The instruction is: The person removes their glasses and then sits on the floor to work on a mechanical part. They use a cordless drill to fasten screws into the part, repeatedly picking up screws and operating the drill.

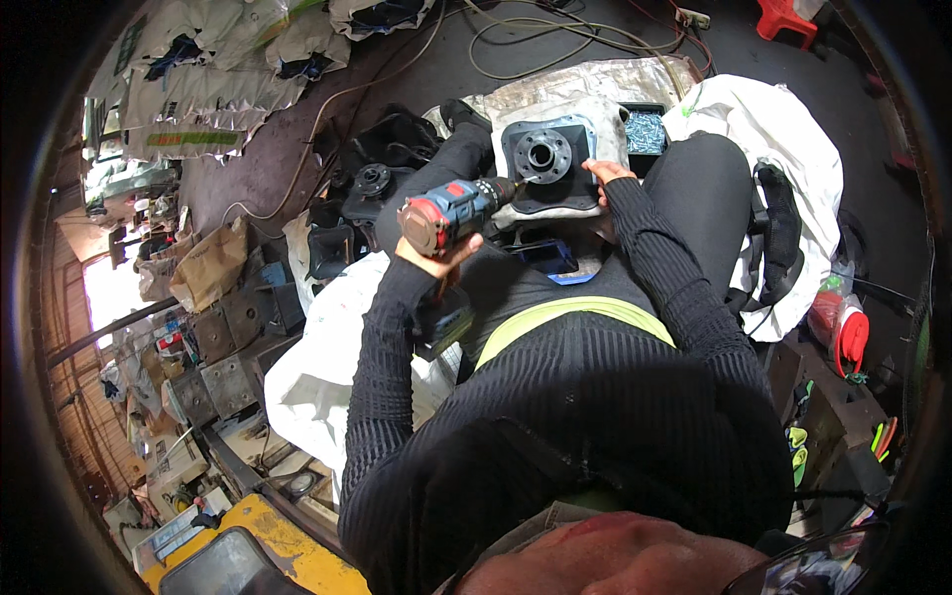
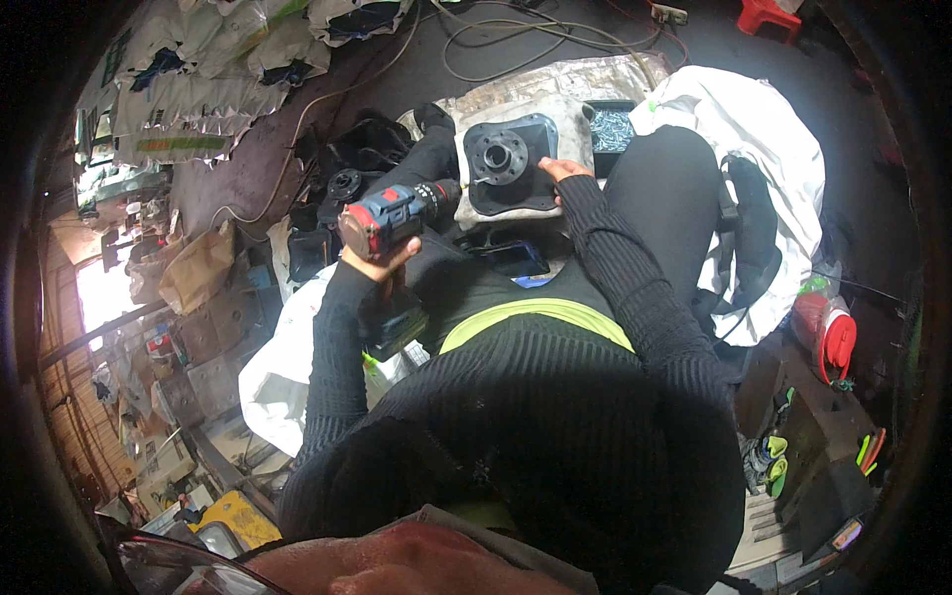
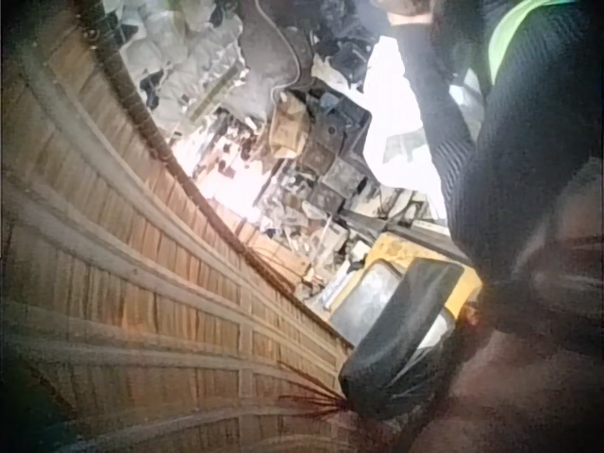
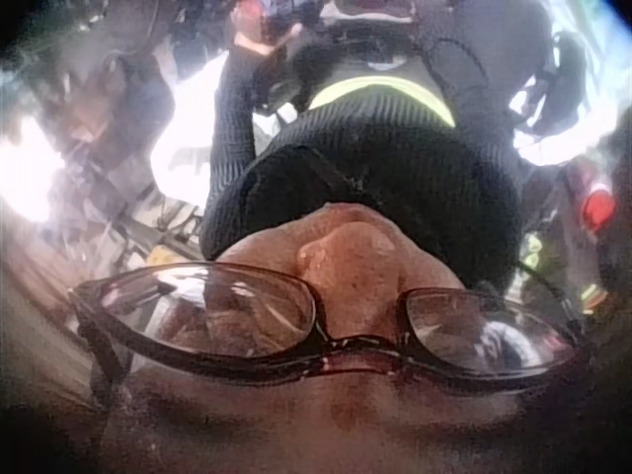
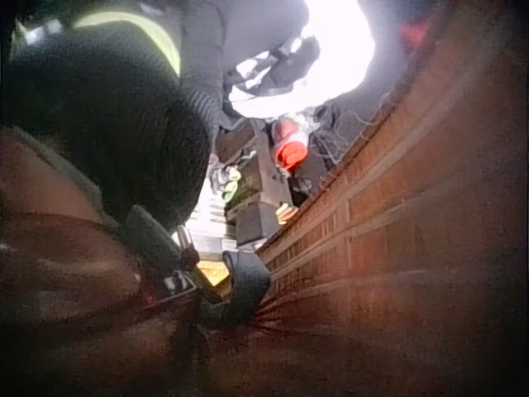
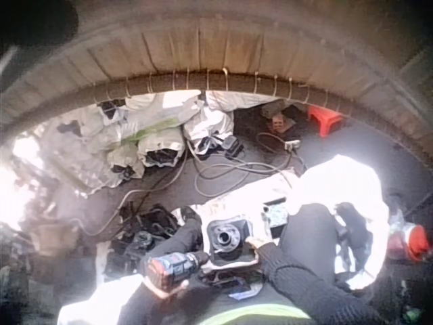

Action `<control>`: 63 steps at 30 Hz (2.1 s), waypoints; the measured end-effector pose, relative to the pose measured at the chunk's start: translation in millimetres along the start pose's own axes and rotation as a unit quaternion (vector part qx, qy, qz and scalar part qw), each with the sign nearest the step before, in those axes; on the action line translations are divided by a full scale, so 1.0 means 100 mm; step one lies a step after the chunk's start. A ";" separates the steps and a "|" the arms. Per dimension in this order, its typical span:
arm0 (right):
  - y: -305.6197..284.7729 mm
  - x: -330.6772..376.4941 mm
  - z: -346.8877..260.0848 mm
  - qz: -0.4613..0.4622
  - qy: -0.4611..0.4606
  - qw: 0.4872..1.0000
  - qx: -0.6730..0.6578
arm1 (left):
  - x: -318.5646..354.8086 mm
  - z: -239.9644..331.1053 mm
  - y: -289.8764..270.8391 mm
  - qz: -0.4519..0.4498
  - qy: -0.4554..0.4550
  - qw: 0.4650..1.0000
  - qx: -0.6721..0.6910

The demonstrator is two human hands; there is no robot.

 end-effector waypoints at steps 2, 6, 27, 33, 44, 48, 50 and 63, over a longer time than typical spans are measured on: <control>0.18 0.01 -0.22 0.020 -0.011 0.996 0.085 | -0.10 -0.08 0.00 0.048 -0.009 0.998 -0.041; 0.30 -0.21 -0.18 -0.001 -0.054 0.983 0.175 | -0.28 -0.11 0.02 -0.011 -0.091 0.989 0.115; 0.37 0.13 -0.14 -0.076 -0.230 0.956 0.168 | -0.50 -0.37 0.28 -0.151 -0.156 0.964 0.152; 0.37 0.23 -0.18 -0.028 -0.269 0.951 0.148 | -0.59 -0.34 0.42 -0.164 -0.229 0.853 0.439; 0.46 0.29 -0.15 -0.014 -0.260 0.954 0.150 | -0.63 -0.67 0.49 -0.120 -0.106 0.957 0.241; 0.44 0.25 -0.13 -0.001 -0.251 0.955 0.155 | -0.47 0.09 0.21 -0.076 -0.010 0.977 -0.201; 0.41 0.21 -0.09 -0.001 -0.242 0.958 0.156 | -0.59 0.04 0.23 -0.115 0.005 0.971 -0.212; 0.33 -0.12 -0.24 -0.022 -0.185 0.945 0.270 | -0.81 0.02 0.16 -0.162 -0.082 0.930 -0.318</control>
Point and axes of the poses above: each hand's wrist, its own x-axis away from the middle knuckle, its own y-axis out of the palm, z = x × y, the point moved 1 cm from there along -x, towards the middle knuckle, and after that the axes turned 10 degrees about -y, right-handed, at the moved point
